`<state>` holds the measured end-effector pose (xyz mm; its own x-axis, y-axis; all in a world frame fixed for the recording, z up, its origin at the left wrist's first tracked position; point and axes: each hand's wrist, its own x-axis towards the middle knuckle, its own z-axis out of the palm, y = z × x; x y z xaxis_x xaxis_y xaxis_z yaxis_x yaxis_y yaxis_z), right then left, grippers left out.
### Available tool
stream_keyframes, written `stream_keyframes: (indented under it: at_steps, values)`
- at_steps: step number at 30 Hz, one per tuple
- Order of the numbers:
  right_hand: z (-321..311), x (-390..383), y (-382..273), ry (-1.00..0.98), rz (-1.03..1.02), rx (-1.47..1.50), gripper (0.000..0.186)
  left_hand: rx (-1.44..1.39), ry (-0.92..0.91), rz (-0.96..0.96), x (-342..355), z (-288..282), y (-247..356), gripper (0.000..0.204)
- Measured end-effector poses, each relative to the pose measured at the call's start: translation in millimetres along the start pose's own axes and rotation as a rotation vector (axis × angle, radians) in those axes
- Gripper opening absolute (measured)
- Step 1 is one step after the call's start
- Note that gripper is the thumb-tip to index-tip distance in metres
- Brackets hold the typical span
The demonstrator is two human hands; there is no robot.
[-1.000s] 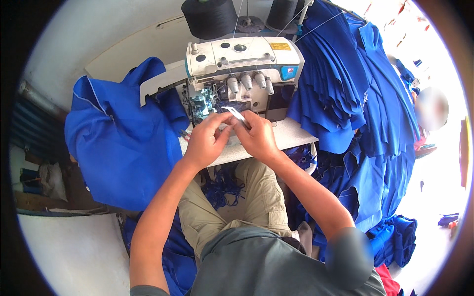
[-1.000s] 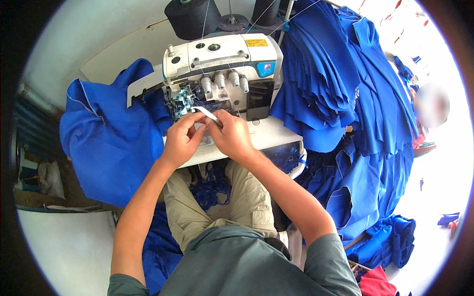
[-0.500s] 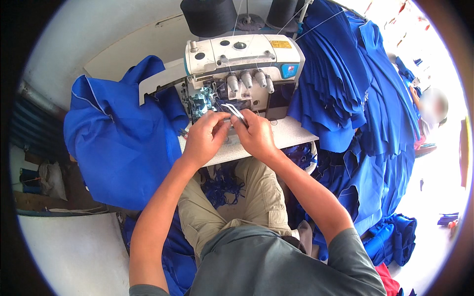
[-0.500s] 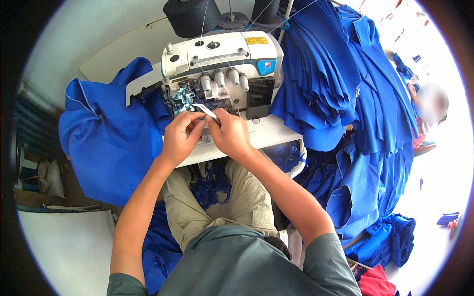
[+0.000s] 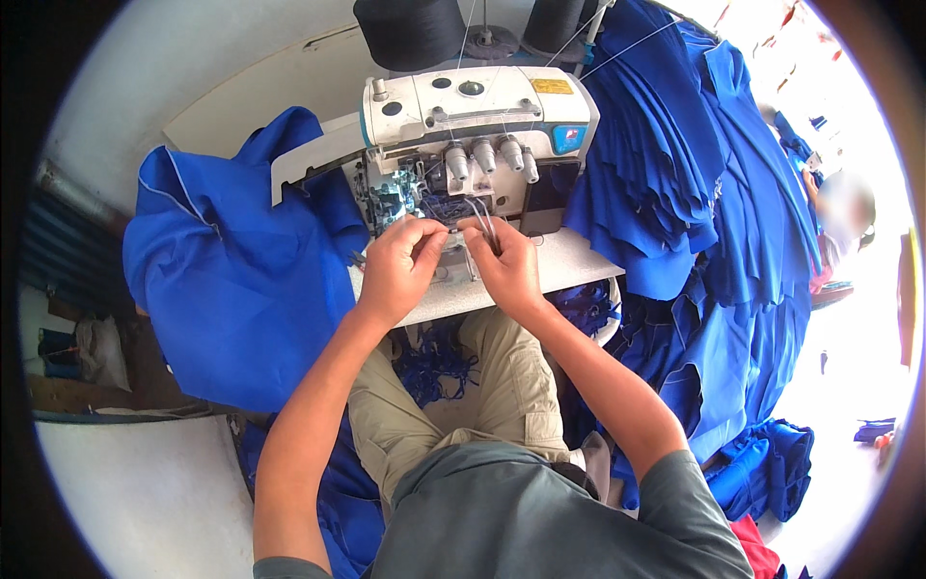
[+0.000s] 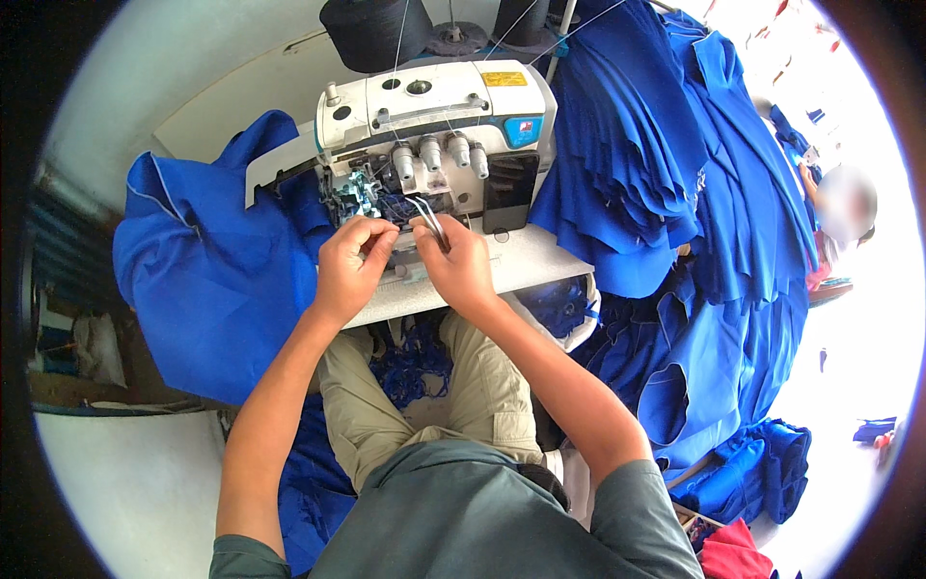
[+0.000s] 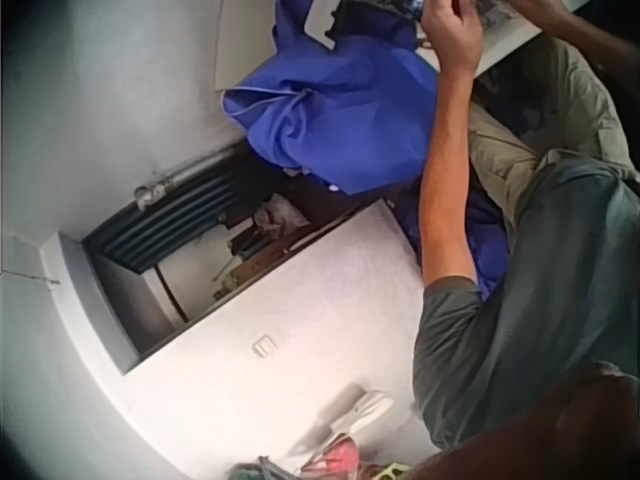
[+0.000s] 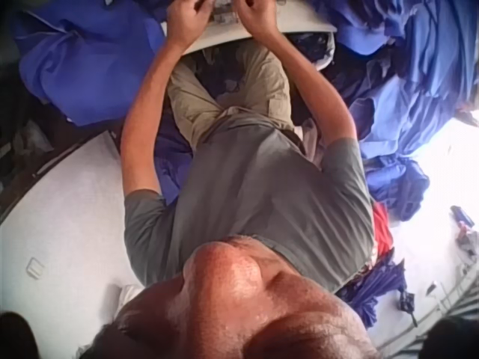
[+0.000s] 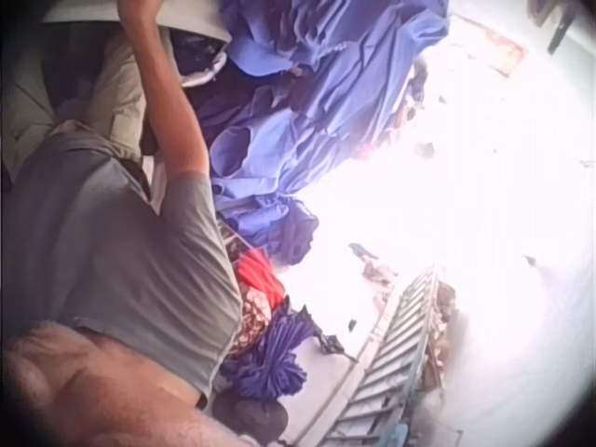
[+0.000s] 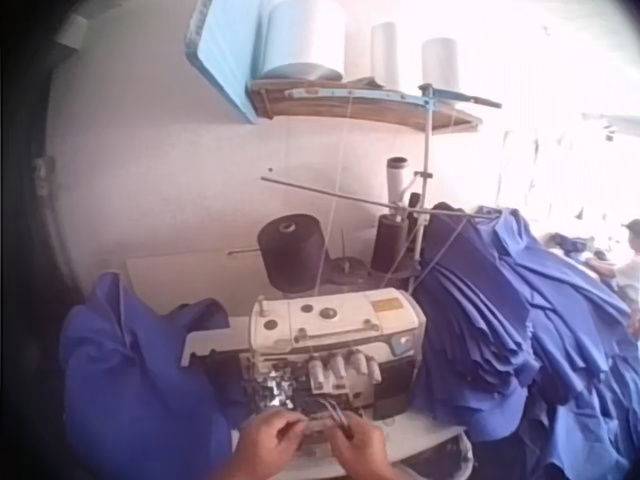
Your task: The person threads a sewing machine with white thread, guiding it through the tension assembly and needle area. They use red-handled scissors to trim the thread and adjust the fabric under the presser foot.
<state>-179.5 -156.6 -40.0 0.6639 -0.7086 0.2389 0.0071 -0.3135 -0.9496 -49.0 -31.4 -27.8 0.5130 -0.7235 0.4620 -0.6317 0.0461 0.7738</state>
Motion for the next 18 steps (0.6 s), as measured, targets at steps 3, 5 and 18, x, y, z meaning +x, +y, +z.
stream_keyframes:
  at_steps: [3,5,18]
  values:
    - [-4.4,-2.6,-7.5,-0.087,-0.025,-0.067,0.023,-0.015,0.004,-0.009,-1.9,-1.9,-0.3,0.007]
    - [-4.9,-2.3,-12.5,-0.106,-0.044,-0.089,0.025,-0.02,0.0,-0.008,-1.7,-0.8,-0.1,0.007]
    - [1.0,7.7,-5.2,-0.054,-0.134,-0.22,0.019,-0.029,-0.018,-0.014,-0.3,-0.3,1.2,0.006]
